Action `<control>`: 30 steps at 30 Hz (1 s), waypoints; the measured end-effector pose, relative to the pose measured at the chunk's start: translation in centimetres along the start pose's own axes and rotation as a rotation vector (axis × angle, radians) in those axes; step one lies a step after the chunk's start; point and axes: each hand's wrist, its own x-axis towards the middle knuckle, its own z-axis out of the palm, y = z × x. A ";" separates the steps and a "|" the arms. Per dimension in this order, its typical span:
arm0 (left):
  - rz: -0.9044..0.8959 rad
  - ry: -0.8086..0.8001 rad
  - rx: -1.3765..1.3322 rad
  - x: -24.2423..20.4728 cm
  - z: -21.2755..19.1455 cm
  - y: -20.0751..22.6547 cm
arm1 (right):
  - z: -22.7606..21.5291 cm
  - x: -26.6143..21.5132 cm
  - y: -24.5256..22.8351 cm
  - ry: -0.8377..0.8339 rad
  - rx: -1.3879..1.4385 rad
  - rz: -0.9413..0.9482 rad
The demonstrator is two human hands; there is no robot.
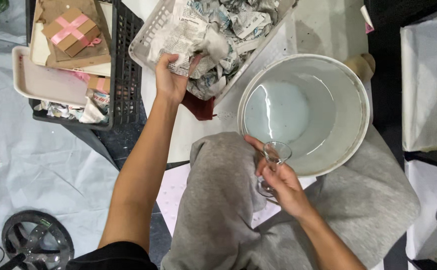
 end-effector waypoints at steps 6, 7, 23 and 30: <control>0.057 -0.268 0.019 -7.7 5.0 0.7 | 3.2 -2.0 -1.5 0.051 0.043 0.047; 0.064 -0.341 0.006 -9.0 5.7 0.8 | 3.7 -2.2 -1.7 0.061 0.059 0.001; -0.100 -0.274 0.877 -35.1 8.9 -6.3 | 3.5 -12.0 -4.1 0.600 0.721 -0.328; -0.431 -0.171 -0.118 -39.4 12.2 -12.0 | 1.4 -20.1 -3.5 0.814 0.698 -0.548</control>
